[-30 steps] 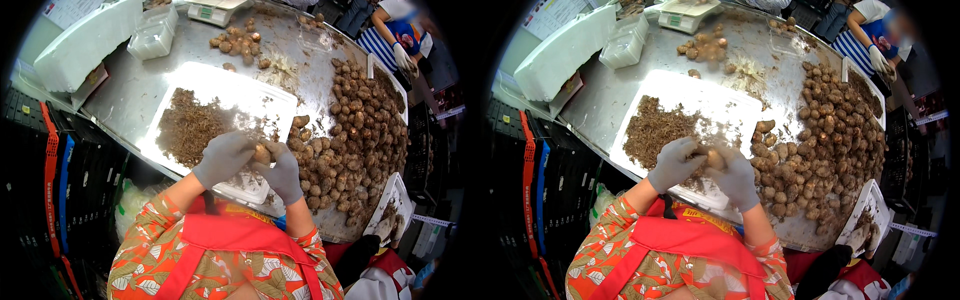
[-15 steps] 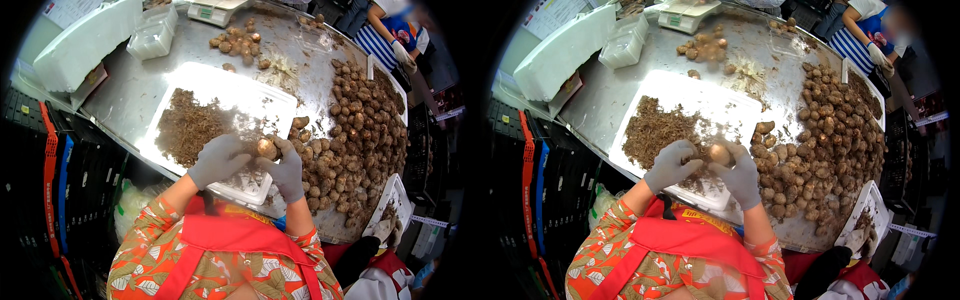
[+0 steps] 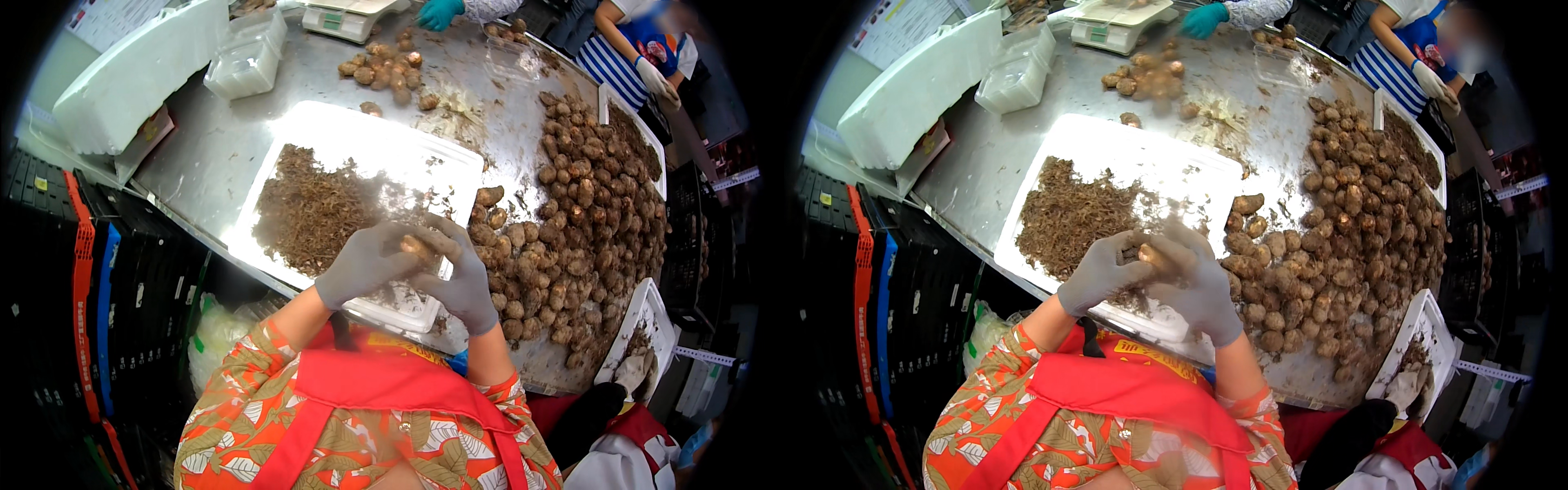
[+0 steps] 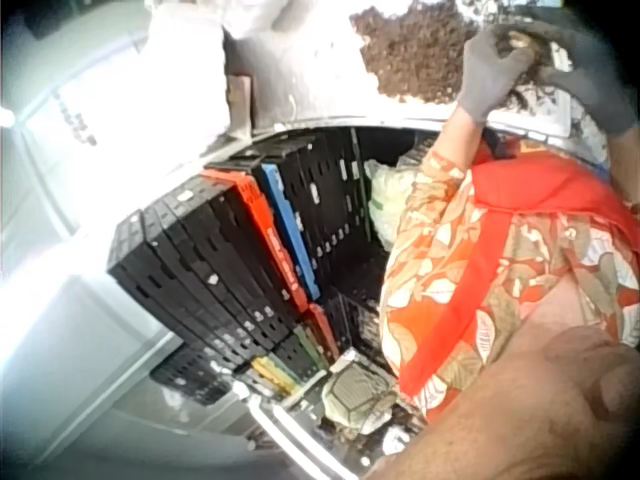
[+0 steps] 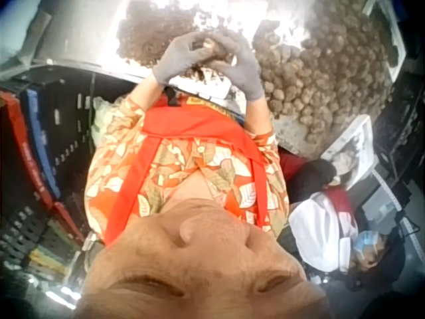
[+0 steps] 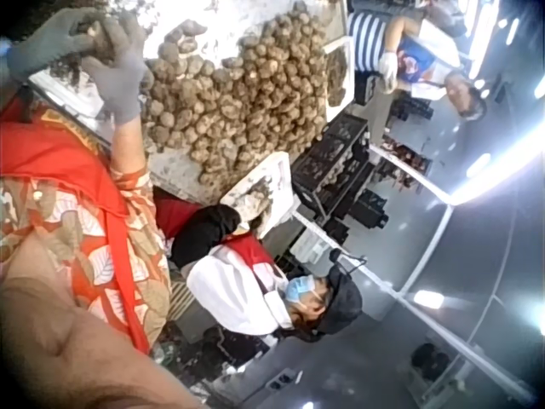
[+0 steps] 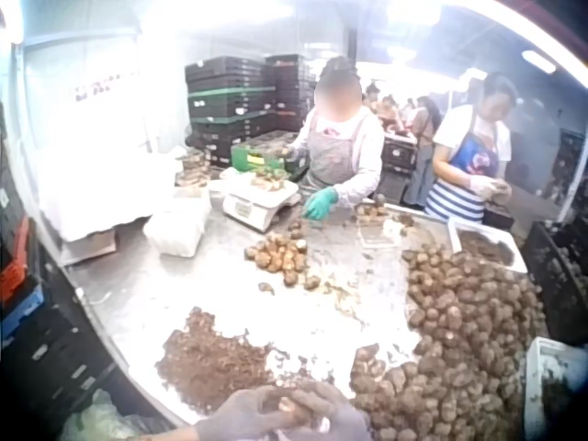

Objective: The person peels ginger roots by hand, removing the outer skin and placing the peeled pieces on a metal tray. The person works continuously, picking up new roots from a pile and discarding the peels into a separate container.

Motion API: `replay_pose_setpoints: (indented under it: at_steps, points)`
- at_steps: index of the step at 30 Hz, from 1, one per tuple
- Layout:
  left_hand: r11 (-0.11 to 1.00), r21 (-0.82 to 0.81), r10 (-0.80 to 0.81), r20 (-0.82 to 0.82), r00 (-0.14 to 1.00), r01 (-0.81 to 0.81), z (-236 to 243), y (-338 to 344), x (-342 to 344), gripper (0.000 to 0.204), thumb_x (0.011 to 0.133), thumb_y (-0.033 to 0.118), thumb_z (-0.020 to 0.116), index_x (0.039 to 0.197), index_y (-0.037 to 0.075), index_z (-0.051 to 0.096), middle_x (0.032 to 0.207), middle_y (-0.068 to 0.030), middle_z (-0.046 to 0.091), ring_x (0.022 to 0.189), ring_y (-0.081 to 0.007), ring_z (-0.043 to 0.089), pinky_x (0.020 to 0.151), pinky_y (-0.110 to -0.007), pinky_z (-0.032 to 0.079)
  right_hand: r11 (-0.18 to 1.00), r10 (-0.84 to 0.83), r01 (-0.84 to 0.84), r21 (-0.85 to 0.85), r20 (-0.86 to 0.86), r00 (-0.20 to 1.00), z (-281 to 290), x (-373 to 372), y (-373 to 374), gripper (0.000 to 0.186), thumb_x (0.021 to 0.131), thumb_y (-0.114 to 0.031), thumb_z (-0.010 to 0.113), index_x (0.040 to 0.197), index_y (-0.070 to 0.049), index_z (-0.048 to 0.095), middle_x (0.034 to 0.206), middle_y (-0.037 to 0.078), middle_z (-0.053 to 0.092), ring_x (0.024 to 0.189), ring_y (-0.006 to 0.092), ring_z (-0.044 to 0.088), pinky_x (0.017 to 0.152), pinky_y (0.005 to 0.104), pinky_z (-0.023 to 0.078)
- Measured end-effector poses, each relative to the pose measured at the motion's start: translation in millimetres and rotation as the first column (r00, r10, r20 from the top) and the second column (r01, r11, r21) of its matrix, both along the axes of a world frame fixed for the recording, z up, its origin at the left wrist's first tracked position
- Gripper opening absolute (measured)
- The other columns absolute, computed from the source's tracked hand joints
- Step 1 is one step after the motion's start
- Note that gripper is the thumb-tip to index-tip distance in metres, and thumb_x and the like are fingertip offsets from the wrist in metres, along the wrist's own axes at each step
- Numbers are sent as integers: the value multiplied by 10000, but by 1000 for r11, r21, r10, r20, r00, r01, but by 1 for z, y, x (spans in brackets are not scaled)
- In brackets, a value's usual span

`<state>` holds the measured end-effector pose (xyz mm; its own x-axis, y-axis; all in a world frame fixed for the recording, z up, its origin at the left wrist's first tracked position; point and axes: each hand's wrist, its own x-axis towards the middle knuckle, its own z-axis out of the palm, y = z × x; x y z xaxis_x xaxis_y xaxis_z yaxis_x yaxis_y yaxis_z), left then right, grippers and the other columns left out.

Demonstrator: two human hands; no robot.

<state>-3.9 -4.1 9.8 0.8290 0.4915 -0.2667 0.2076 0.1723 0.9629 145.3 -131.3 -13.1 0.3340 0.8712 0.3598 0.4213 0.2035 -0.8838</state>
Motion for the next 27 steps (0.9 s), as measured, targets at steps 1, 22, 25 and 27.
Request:
replay_pose_setpoints:
  at_steps: [1,22,25,27]
  points:
    - [999,31,9,-11,1000,-9,-1,0,0,491,883,188,693,1295,-49,568,1056,-130,707,938,-143,679,823,-284,561,999,36,-39,-14,-152,988,-4,1,-2,467,762,6,761,1213,-81,679,1309,145,574,1127,266,615,963,356,508]
    - [887,461,49,-36,998,-27,1,-14,-3,520,844,121,714,1335,43,560,1160,-82,657,984,-130,651,856,-299,539,974,-164,162,-158,-3,986,-6,-9,-11,278,991,-248,597,816,-52,689,743,78,671,645,157,617,595,306,492]
    - [889,458,51,-86,995,-6,4,-11,-3,549,779,123,744,1284,-7,574,1172,-137,671,1068,-168,642,942,-308,507,974,-192,186,-127,-32,981,-13,-12,-6,242,971,-205,625,808,-30,656,695,61,634,619,158,585,561,316,452]
    - [917,400,23,-35,999,-7,4,-8,-6,548,787,105,732,1297,-6,565,1198,-137,657,1089,-170,631,956,-306,500,950,-281,245,-194,-182,942,-22,4,-10,195,966,-156,593,874,6,652,783,87,665,707,135,601,630,278,467]
